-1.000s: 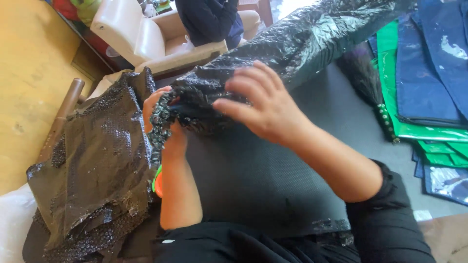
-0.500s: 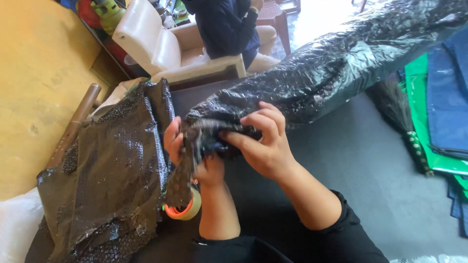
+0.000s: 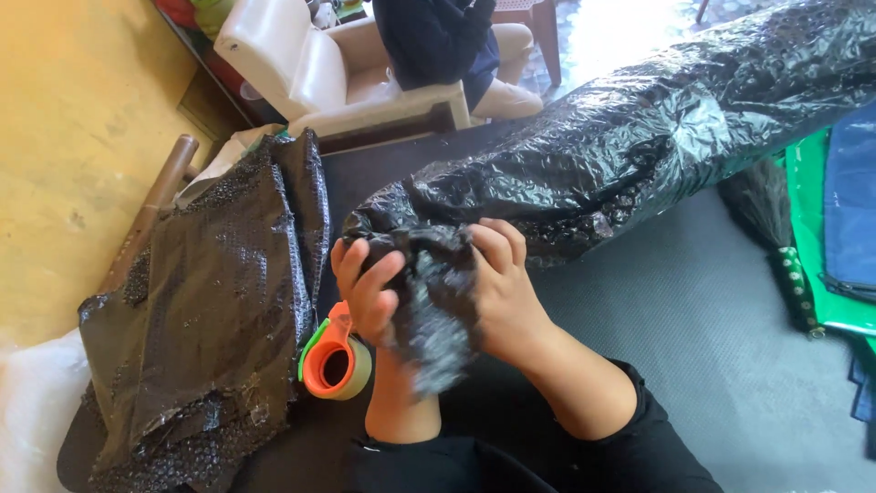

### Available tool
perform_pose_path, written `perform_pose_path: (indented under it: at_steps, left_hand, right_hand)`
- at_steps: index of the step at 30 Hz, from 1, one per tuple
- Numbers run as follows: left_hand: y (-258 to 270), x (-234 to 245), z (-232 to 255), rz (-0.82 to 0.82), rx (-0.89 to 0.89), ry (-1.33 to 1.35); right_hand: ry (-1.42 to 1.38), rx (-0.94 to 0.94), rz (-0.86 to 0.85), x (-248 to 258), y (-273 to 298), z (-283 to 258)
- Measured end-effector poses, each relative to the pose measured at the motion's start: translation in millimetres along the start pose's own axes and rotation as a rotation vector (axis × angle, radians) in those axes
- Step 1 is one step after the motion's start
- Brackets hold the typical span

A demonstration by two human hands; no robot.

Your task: The person wraps a dark rectangular item with black bubble wrap on a table. They fold the wrap around the item, smooth the edges, and secure the seams with clear adhesive tape. The wrapped package is set aside on the table.

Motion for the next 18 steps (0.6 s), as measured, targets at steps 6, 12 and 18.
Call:
perform_pose_path:
  at_steps: [6, 12, 18]
  left_hand:
    - [-33.1, -7.8, 7.6, -0.103, 0.168, -0.156]
    - [-66.4, -1.8, 21.4, -0.276, 0.258, -0.066]
    - [-62.1, -1.1, 25.9, -0.353, 0.283, 0.019]
  right_hand:
    - [-0.169, 0.145, -0.035, 31.9, -21.9, 2.9]
    - [-0.233, 0.162, 0.022, 55.9, -26.6, 2.5]
    - [-0.065, 0.090, 0.066, 60.5, -34.0, 4.7]
Point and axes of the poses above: each hand's wrist, its own y-axis away from the middle knuckle, its own x-axis out of the back of the hand, z = x × y, the point moved 1 cm from there along -y, towards the middle knuckle, and after that the axes turned 2 degrees about y, right-handed, at the moved point
